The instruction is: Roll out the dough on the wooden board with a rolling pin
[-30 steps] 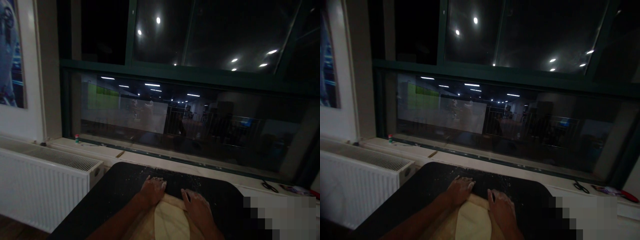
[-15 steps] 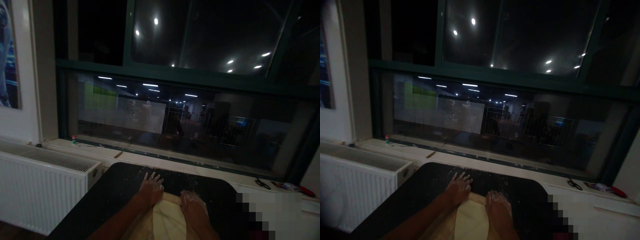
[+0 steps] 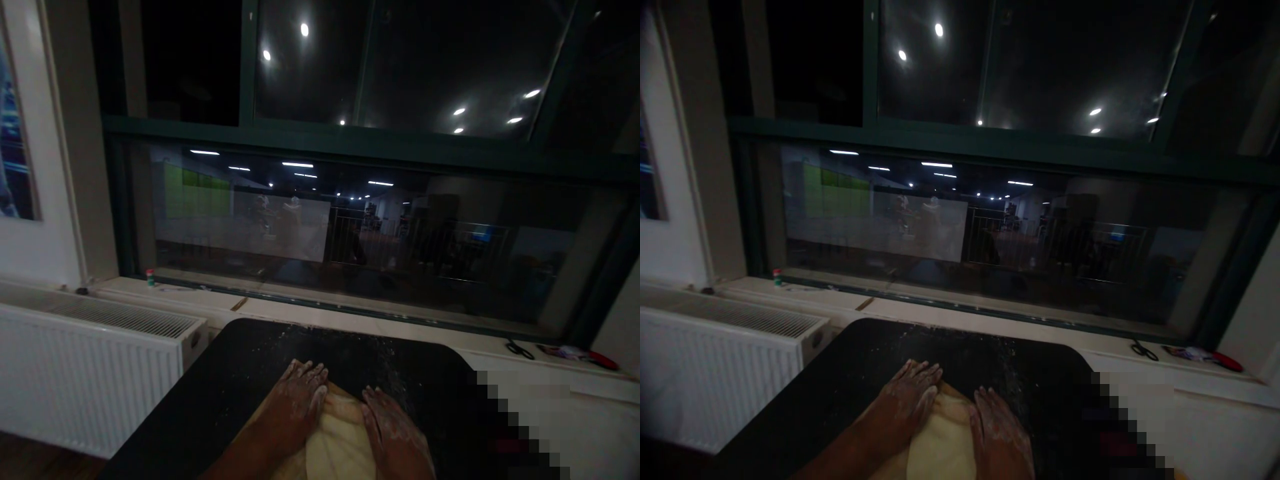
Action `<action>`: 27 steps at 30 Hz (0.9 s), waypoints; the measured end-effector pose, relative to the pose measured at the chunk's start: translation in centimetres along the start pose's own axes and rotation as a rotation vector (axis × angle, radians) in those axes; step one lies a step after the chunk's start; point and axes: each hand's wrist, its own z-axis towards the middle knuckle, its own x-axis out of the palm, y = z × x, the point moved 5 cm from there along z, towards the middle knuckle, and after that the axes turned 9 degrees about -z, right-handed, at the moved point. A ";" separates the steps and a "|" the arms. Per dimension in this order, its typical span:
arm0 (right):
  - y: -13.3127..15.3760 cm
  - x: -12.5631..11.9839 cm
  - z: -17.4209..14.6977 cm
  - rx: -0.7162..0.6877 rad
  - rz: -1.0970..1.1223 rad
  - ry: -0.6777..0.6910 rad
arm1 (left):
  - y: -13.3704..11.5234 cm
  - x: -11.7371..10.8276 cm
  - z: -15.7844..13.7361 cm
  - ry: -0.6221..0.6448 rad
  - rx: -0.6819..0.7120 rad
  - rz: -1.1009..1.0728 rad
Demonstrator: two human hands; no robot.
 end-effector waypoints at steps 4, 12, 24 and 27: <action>-0.6 0.1 3.8 0.062 -0.020 0.204 | 1.6 1.2 3.2 0.086 -0.081 -0.008; -1.9 0.5 7.8 0.191 0.050 0.295 | 3.8 2.0 8.0 0.165 -0.117 -0.028; -1.5 -5.0 4.9 0.177 0.115 0.239 | 0.0 -3.3 2.8 0.019 -0.170 -0.168; 0.4 -3.7 2.0 0.106 0.120 0.156 | -0.7 -2.1 0.7 -0.022 -0.054 -0.088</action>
